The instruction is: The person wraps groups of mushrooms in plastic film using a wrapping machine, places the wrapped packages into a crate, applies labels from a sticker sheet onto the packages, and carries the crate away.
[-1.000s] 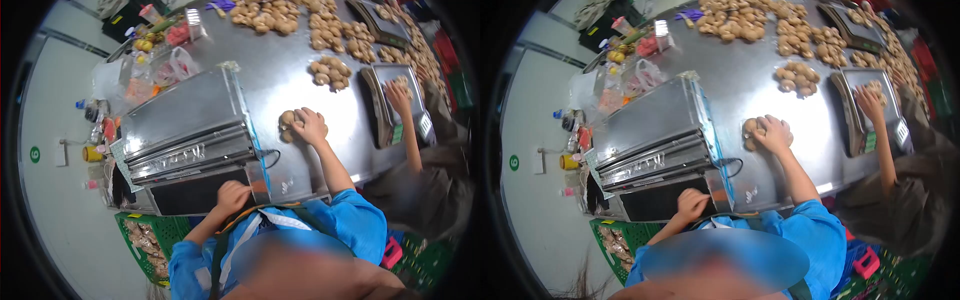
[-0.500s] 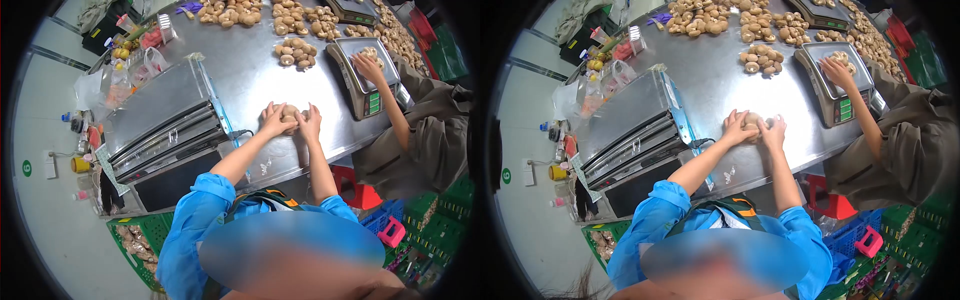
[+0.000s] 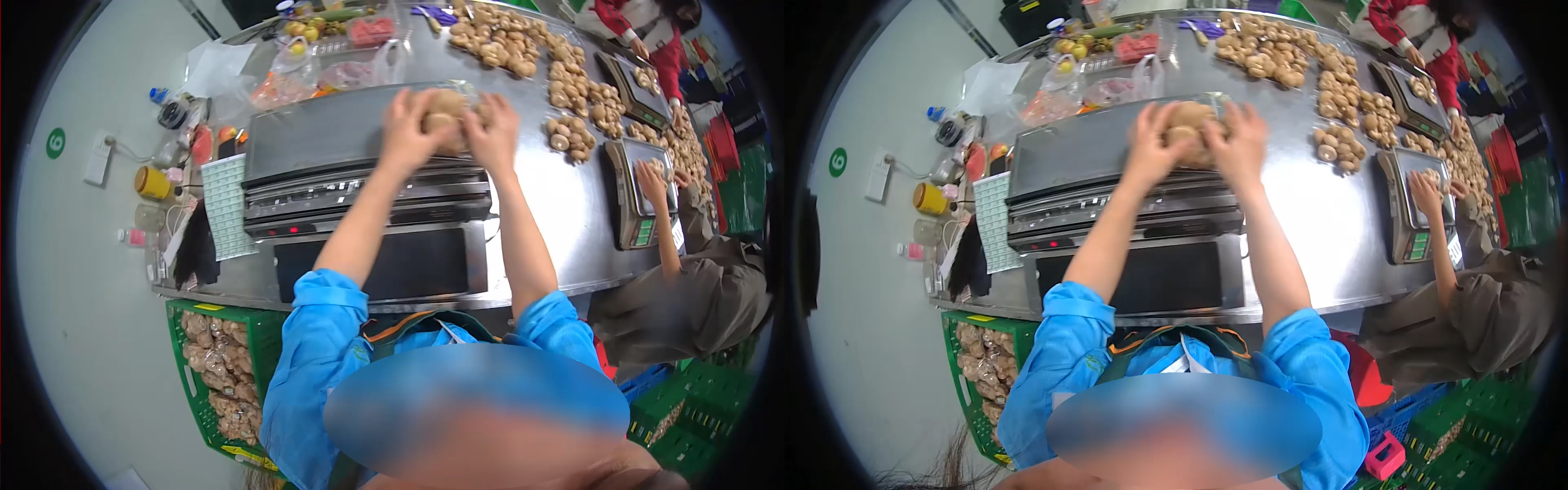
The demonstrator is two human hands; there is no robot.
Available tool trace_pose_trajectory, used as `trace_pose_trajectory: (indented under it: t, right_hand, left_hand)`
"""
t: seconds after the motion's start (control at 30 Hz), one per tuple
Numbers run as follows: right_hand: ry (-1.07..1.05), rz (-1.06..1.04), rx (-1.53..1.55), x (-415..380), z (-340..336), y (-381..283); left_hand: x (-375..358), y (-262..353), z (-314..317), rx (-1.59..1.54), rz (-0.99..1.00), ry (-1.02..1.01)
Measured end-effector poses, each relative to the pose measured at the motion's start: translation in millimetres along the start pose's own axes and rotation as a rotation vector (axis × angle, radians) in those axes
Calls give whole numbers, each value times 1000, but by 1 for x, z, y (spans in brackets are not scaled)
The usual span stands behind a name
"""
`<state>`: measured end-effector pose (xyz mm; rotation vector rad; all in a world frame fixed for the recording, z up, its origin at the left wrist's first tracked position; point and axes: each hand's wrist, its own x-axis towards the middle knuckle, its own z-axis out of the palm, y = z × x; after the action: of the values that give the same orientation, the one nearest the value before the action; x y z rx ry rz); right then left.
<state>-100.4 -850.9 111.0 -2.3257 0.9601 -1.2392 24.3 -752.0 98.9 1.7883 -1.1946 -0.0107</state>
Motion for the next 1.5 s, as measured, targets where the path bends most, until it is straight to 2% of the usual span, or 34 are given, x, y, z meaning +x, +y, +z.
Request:
trace_pose_trajectory:
  t: [0.07, 0.13, 0.2, 0.3, 0.37, 0.43, 0.47, 0.5, 0.53, 0.57, 0.6, 0.63, 0.67, 0.7, 0.73, 0.77, 0.83, 0.87, 0.9, 0.97, 1.0, 1.03, 1.07, 1.1, 1.17, 1.23, 1.3, 1.33, 1.37, 1.4, 1.43, 1.47, 1.5]
  right_hand:
    - [-119, -4, 87, -9, 69, -45]
    - [-196, 11, 126, -19, 113, -81]
    - [-395, 150, 134, -26, 138, -111]
    - [-510, 173, 49, -22, 149, -123]
    - [-495, 115, 257, -17, 132, -107]
    - [-461, 23, 399, -20, 93, -93]
    - [-465, -33, 413, -23, 64, -89]
    - [-557, -101, 317, -24, 45, -72]
    - [-731, -234, 68, -22, 27, -52]
    - [-923, -390, -137, -17, 15, -38]
    - [-958, -562, -209, -13, 7, -43]
    - [-987, -729, -281, -12, 1, -49]
    - [-987, -727, -277, -12, 6, -48]
    - [-1009, -839, -279, -13, 12, -48]
    - [-1030, -951, -280, -16, 20, -47]
    - [-1032, -950, -279, -22, 27, -46]
    - [-872, -790, -29, -37, 42, -48]
    - [-728, -646, 88, -50, 42, -51]
    - [-742, -378, 198, -63, 32, -51]
    - [-816, 236, 552, -53, 1, -59]
    - [-625, 216, 821, -31, 2, -67]
    - [-422, 214, 1080, -8, 3, -76]
    - [-229, 315, 1156, 20, 2, -112]
    - [-29, 401, 1224, 51, 11, -143]
    - [-105, 298, 1267, 92, 74, -123]
    - [-288, 140, 704, 93, 155, -69]
    - [-653, -11, 169, 58, 174, -60]
    - [-573, -283, 204, 47, 184, -47]
    - [-485, -550, 238, 40, 189, -38]
    - [-485, -544, 234, 35, 183, -39]
    - [-578, -394, 271, 28, 169, -44]
    - [-665, -239, 306, 19, 154, -51]
    - [-658, -232, 303, 9, 137, -58]
  left_hand:
    - [-7, -67, -57, 42, -128, -24]
    - [-13, -102, -98, 68, -195, -44]
    - [-15, -122, -130, 142, -439, -131]
    - [-17, -136, -147, 81, -438, -152]
    - [-23, -142, -161, 108, -427, -118]
    - [-37, -150, -202, 150, 126, 6]
    - [-44, -154, -232, 248, 267, -163]
    - [-49, -157, -263, 351, 407, -331]
    - [-52, -160, -287, 355, 404, -321]
    - [-55, -161, -307, 602, 610, -537]
    - [-56, -162, -318, 849, 813, -764]
    - [-57, -163, -318, 851, 811, -770]
    - [-57, -165, -314, 804, 908, -716]
    - [-58, -167, -307, 752, 1002, -657]
    - [-61, -170, -296, 750, 1000, -658]
    - [-65, -174, -283, 710, 967, -633]
    - [-65, -180, -259, 637, 908, -576]
    - [-76, -179, -252, 537, 784, -486]
    - [-88, -163, -252, 306, 602, -321]
    - [-89, -114, -271, -102, 39, -160]
    - [-66, -100, -296, -575, -206, -225]
    - [-44, -95, -299, -801, -279, -135]
    - [-22, -91, -302, -1027, -334, -30]
    - [7, -85, -282, -993, -179, 235]
    - [67, -104, -241, -922, -150, 435]
    - [84, -192, -189, -149, 13, 216]
    - [54, -235, -149, 272, 23, -142]
    - [47, -244, -146, 269, 28, -136]
    - [41, -254, -148, 322, 239, -119]
    - [33, -260, -151, 369, 446, -106]
    - [25, -253, -160, 361, 446, -113]
    - [17, -245, -172, 80, 202, -295]
    - [10, -230, -183, -195, -42, -469]
